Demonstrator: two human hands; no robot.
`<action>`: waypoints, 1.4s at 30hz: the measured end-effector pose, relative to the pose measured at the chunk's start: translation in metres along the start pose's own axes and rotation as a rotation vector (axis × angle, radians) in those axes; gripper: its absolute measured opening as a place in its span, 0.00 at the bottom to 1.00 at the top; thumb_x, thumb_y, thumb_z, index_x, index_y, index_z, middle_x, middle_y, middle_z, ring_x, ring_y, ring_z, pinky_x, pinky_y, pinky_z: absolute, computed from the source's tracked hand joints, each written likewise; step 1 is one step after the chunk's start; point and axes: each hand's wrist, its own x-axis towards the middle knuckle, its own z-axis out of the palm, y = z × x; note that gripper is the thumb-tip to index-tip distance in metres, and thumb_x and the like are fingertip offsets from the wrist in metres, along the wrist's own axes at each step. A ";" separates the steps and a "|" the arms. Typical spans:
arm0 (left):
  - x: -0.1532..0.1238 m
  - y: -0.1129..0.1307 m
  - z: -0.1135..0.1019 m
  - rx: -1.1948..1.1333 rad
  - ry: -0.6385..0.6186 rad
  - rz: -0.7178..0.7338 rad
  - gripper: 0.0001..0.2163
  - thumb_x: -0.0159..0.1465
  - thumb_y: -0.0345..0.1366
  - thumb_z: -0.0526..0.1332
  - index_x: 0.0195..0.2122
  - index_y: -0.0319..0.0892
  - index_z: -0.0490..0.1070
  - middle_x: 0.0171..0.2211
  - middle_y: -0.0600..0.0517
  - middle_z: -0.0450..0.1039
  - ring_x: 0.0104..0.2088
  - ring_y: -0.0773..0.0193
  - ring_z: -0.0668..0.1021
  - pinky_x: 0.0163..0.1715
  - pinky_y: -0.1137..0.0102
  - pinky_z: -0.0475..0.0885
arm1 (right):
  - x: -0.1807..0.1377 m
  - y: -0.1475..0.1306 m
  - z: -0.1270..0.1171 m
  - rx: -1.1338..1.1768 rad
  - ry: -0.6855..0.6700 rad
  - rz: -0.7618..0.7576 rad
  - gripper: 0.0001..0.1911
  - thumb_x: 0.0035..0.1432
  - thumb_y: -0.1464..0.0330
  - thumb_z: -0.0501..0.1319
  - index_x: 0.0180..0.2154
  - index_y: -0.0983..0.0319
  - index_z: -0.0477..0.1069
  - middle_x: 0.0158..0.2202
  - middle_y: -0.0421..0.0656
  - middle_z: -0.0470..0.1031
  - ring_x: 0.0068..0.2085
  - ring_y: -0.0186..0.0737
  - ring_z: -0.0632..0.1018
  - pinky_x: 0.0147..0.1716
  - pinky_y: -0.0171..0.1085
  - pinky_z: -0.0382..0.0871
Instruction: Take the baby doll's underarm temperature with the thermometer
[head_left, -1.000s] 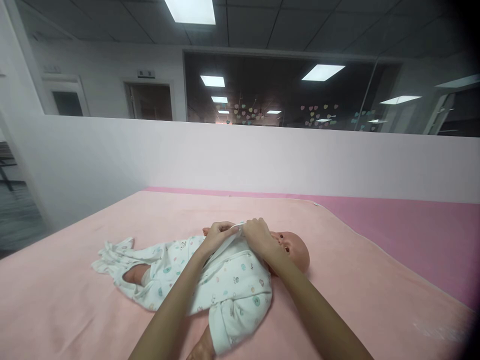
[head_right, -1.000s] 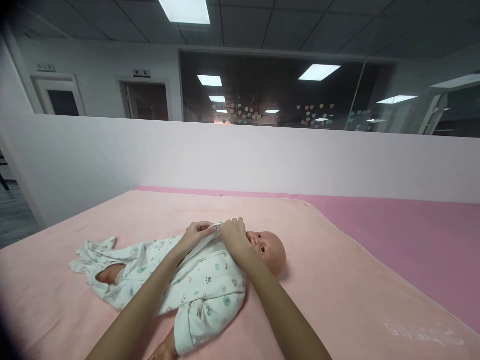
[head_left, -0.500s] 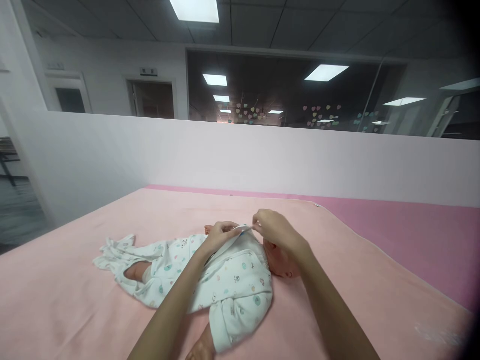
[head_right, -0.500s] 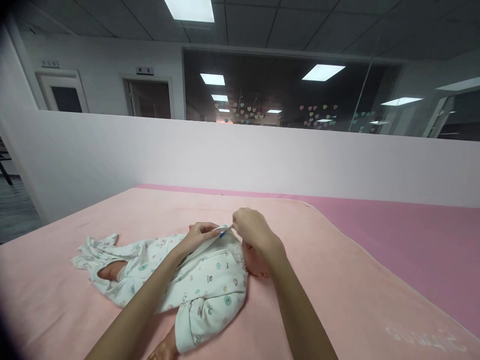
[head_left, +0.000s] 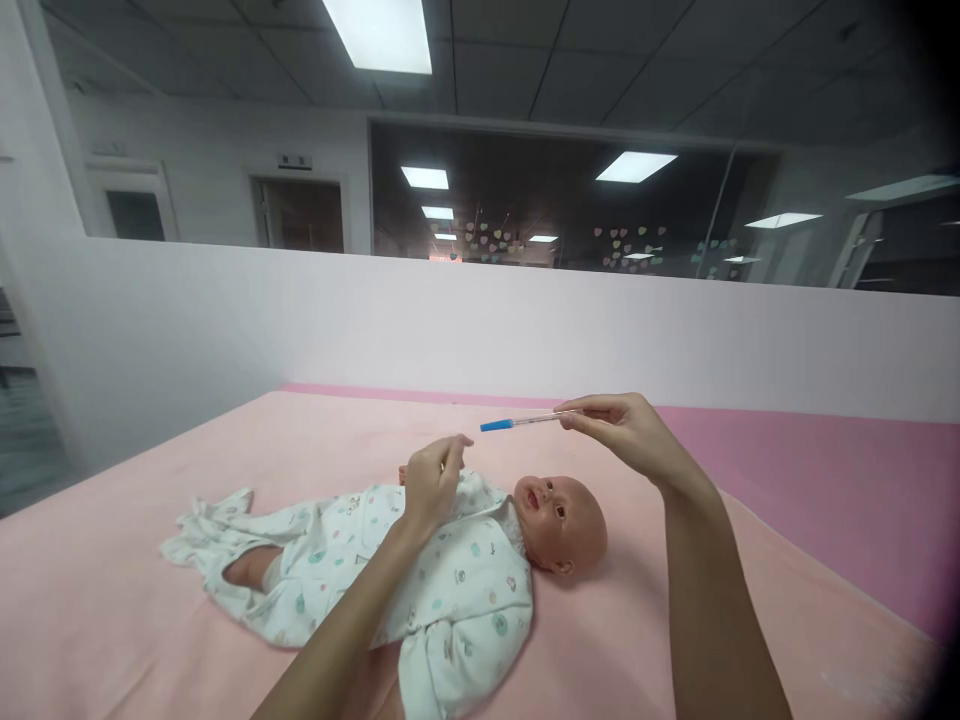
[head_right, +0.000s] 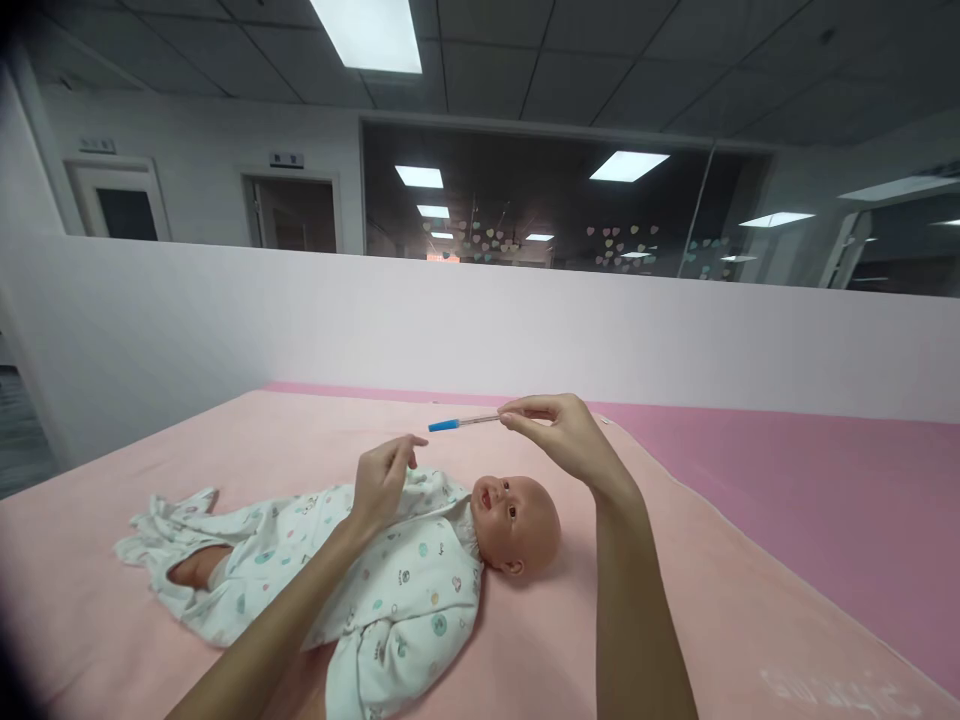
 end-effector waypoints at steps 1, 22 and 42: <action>0.005 0.008 0.000 -0.054 0.084 0.013 0.19 0.64 0.43 0.46 0.32 0.40 0.73 0.21 0.53 0.67 0.20 0.70 0.66 0.23 0.74 0.60 | 0.003 0.001 0.003 0.042 0.015 -0.008 0.14 0.49 0.58 0.60 0.34 0.60 0.75 0.37 0.43 0.76 0.40 0.41 0.74 0.39 0.35 0.66; 0.029 0.082 -0.008 -0.429 0.243 0.161 0.14 0.63 0.40 0.51 0.24 0.39 0.70 0.19 0.55 0.59 0.20 0.72 0.61 0.19 0.75 0.57 | -0.001 -0.021 0.020 0.179 0.033 -0.254 0.10 0.48 0.63 0.64 0.34 0.59 0.76 0.35 0.43 0.76 0.39 0.39 0.75 0.40 0.37 0.68; -0.025 -0.016 0.017 0.175 -0.569 0.117 0.13 0.61 0.41 0.51 0.39 0.47 0.74 0.35 0.51 0.73 0.35 0.61 0.73 0.37 0.70 0.64 | -0.176 0.114 0.021 0.106 0.061 0.497 0.19 0.44 0.54 0.60 0.33 0.60 0.77 0.35 0.47 0.77 0.38 0.49 0.76 0.37 0.39 0.71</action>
